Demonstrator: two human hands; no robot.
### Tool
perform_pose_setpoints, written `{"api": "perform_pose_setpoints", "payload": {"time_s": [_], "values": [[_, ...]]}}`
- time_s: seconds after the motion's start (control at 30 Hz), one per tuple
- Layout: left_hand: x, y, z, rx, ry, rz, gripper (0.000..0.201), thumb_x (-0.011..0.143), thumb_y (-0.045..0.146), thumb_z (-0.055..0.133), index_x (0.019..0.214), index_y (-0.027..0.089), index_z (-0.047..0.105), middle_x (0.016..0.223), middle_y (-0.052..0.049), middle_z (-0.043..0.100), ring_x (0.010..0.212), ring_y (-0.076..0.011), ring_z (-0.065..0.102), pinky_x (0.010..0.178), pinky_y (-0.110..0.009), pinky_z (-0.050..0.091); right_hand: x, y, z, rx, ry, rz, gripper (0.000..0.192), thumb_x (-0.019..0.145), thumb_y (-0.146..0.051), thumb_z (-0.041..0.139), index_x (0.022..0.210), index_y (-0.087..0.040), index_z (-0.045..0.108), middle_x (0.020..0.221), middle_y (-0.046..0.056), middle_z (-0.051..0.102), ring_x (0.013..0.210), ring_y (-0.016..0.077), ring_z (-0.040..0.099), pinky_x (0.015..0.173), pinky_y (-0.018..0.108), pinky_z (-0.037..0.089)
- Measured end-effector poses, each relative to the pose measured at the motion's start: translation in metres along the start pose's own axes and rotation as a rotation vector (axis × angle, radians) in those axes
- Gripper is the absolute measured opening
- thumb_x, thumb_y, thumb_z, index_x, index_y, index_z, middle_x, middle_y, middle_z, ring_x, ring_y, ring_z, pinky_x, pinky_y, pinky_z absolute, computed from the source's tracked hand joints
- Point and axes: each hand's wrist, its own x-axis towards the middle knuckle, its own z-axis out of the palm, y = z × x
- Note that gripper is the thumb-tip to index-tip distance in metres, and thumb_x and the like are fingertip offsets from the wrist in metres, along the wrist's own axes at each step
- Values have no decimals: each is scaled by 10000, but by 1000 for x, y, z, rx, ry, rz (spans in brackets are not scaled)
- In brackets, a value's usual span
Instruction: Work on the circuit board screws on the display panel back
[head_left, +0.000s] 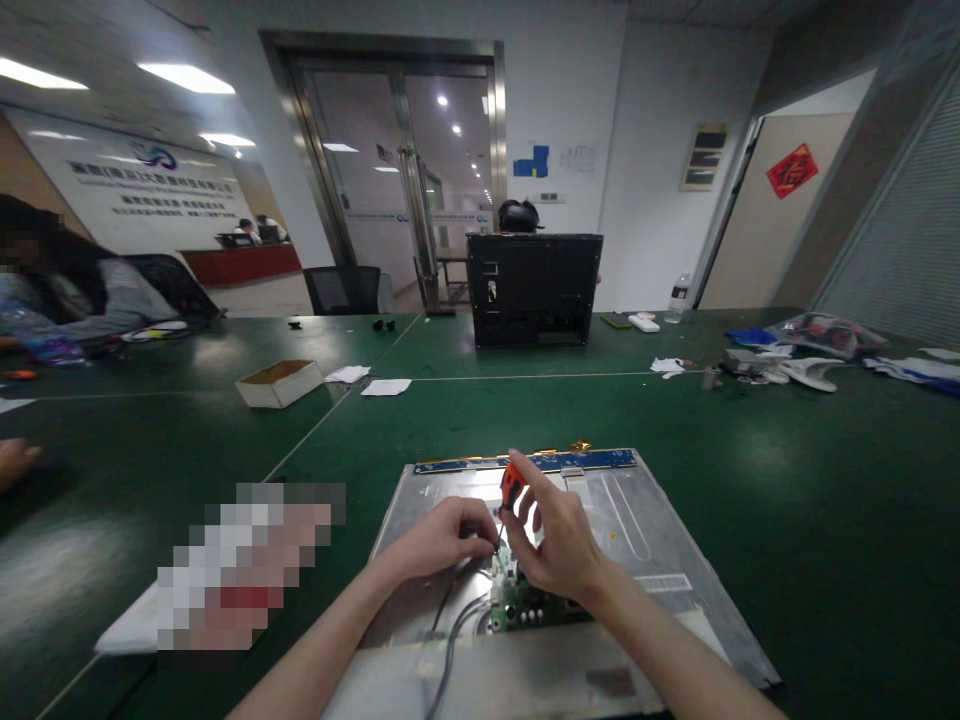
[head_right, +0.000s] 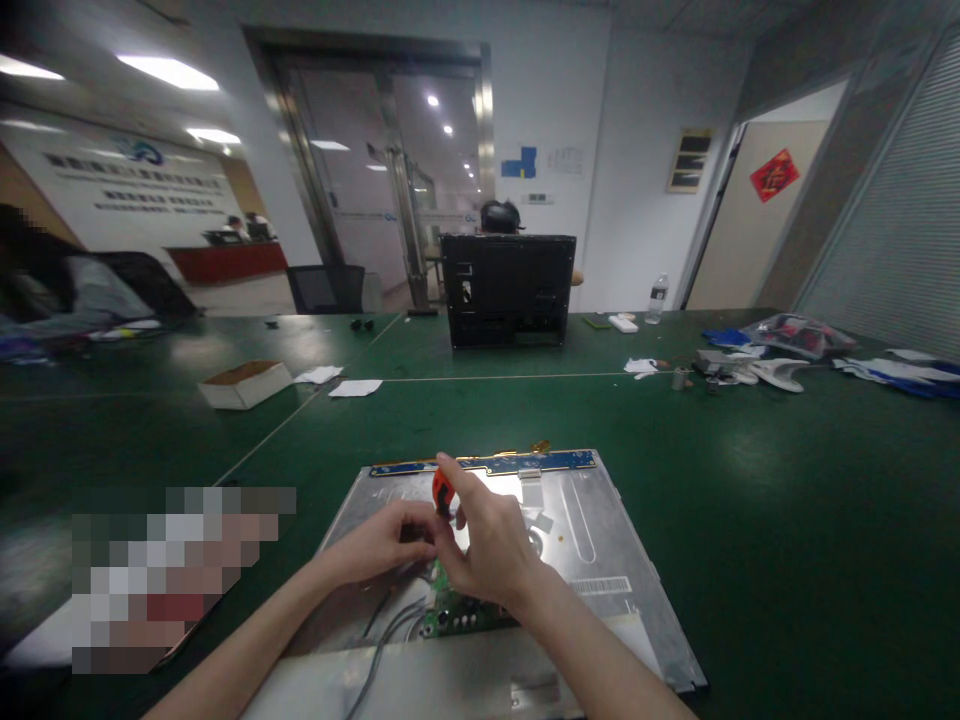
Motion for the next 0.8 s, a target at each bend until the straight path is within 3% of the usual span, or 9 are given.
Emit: {"api": "perform_pose_setpoints", "payload": {"time_s": [0.4, 0.8], "values": [[-1, 4, 0, -18, 14, -2, 90, 708, 133, 617, 776, 152, 672, 751, -3, 667, 721, -165, 594, 705, -264, 470, 1, 2, 3, -48, 43, -33, 564, 907, -194, 503, 1423, -255, 284, 901, 34, 637, 518, 113, 531, 439, 239, 419], [0, 3, 1, -33, 6, 1, 60, 723, 180, 646, 767, 148, 673, 744, -6, 656, 716, -165, 576, 696, -256, 457, 1, 1, 2, -28, 26, -18, 590, 897, -190, 498, 1438, -232, 265, 840, 13, 633, 545, 122, 564, 449, 243, 421]]}}
